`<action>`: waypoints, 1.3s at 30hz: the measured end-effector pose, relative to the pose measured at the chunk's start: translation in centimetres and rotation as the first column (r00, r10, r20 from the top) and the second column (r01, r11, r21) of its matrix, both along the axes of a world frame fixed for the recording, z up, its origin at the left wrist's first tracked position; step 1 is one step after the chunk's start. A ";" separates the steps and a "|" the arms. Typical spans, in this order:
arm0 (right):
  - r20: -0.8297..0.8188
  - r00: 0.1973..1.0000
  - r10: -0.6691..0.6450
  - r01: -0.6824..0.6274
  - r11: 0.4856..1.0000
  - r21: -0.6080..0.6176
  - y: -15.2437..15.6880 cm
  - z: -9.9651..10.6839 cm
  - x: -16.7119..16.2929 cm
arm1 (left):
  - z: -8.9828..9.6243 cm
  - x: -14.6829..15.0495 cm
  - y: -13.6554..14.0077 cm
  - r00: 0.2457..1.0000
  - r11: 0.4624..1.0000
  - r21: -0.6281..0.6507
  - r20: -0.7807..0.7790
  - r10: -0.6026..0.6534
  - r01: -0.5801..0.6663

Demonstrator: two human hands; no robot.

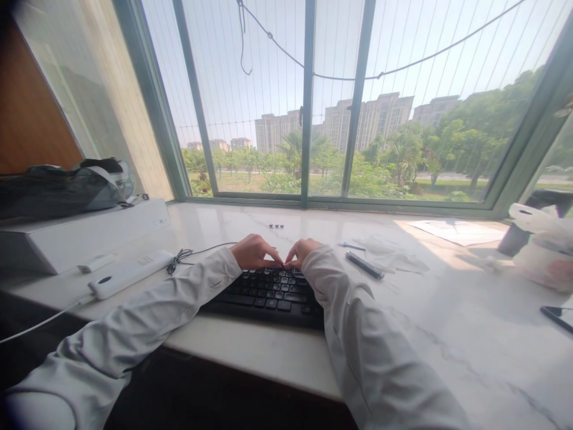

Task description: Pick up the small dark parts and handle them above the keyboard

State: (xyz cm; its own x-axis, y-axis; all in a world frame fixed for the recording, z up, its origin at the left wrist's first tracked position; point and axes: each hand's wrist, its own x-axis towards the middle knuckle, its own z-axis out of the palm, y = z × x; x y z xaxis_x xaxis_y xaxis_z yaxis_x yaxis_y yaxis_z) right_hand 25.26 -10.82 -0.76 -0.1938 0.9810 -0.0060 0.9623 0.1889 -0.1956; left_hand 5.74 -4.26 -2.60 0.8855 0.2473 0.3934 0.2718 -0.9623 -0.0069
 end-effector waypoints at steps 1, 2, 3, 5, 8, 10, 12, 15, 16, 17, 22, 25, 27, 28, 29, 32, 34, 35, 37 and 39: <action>0.007 1.000 0.004 -0.004 1.000 -0.001 -0.1 0.1 -0.1 | 0.0 0.0 0.0 1.000 1.000 0.015 -0.002 0.000 0.000; 0.020 1.000 0.003 -0.003 1.000 0.000 -0.1 0.1 -0.2 | 0.0 -0.1 0.0 1.000 1.000 0.031 -0.004 -0.002 0.003; 0.039 0.999 -0.001 0.001 1.000 0.001 -0.1 0.1 -0.3 | 0.0 -0.1 0.0 1.000 0.999 0.046 -0.007 -0.006 0.007; 0.080 0.997 -0.019 0.019 1.000 0.006 -0.1 0.1 -0.4 | 0.1 -0.2 -0.1 1.000 0.997 0.077 -0.014 -0.019 0.020; 0.117 0.993 -0.023 0.021 1.000 0.023 0.0 0.0 -0.6 | 0.3 -0.2 -0.4 0.999 0.991 0.125 -0.030 -0.043 0.047; 0.141 0.990 -0.015 0.009 0.999 0.041 0.0 -0.1 -0.7 | 0.6 -0.3 -0.8 0.997 0.987 0.146 -0.047 -0.054 0.060; 0.171 0.985 -0.008 -0.003 0.998 0.065 0.0 -0.2 -0.8 | 0.8 -0.3 -1.2 0.996 0.985 0.161 -0.067 -0.057 0.068; 0.227 0.974 0.023 -0.047 0.994 0.100 -0.4 -0.1 -1.1 | 1.1 -0.2 -1.9 0.995 0.980 0.191 -0.091 -0.045 0.062; 0.248 0.968 0.039 -0.067 0.992 0.104 -0.7 0.0 -1.2 | 1.2 -0.1 -2.1 0.995 0.978 0.203 -0.095 -0.037 0.056; 0.269 0.962 0.054 -0.085 0.991 0.104 -0.9 0.1 -1.3 | 1.2 0.0 -2.4 0.995 0.976 0.213 -0.102 -0.025 0.047; 0.318 0.943 0.100 -0.115 0.993 0.029 -2.1 0.9 -1.7 | 1.5 0.5 -3.2 0.989 0.964 0.264 -0.141 0.049 -0.010; 0.302 0.949 0.093 -0.100 0.995 0.008 -2.4 1.2 -1.9 | 1.6 0.7 -3.4 0.986 0.955 0.297 -0.152 0.068 -0.020; 0.286 0.954 0.087 -0.093 0.996 0.010 -2.5 1.4 -2.1 | 1.7 0.8 -3.6 0.985 0.948 0.316 -0.158 0.071 -0.018; 0.278 0.957 0.082 -0.086 0.996 0.004 -2.5 1.4 -2.2 | 1.7 0.8 -3.6 0.984 0.946 0.325 -0.165 0.072 -0.015; 0.274 0.959 0.079 -0.080 0.997 -0.008 -2.5 1.5 -2.3 | 1.8 0.9 -3.7 0.982 0.942 0.334 -0.174 0.075 -0.013; 0.294 0.953 0.071 -0.063 0.997 -0.037 -2.6 1.4 -2.5 | 1.7 1.1 -3.9 0.974 0.933 0.360 -0.208 0.086 -0.006; 0.317 0.945 0.081 -0.076 0.997 -0.029 -2.7 1.3 -2.5 | 1.6 1.2 -3.9 0.973 0.928 0.373 -0.213 0.090 -0.004; 0.322 0.943 0.084 -0.084 0.996 -0.016 -2.7 1.2 -2.5 | 1.5 1.2 -3.8 0.975 0.928 0.371 -0.205 0.090 -0.007; 0.323 0.943 0.078 -0.090 0.996 0.023 -2.9 1.1 -2.3 | 1.2 1.0 -3.6 0.981 0.938 0.345 -0.171 0.089 -0.025; 0.319 0.945 0.067 -0.095 0.993 0.071 -2.9 1.1 -2.0 | 1.0 0.6 -3.1 0.988 0.952 0.300 -0.123 0.097 -0.056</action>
State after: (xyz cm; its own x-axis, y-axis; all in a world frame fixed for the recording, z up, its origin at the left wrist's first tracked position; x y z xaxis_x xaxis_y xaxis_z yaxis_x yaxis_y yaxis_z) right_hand 23.23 -13.73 0.37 -0.2744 0.9616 0.0026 0.9529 0.2716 0.1352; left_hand 6.37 -7.41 -1.59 0.9183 0.2077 0.3371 0.3215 -0.8881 -0.3285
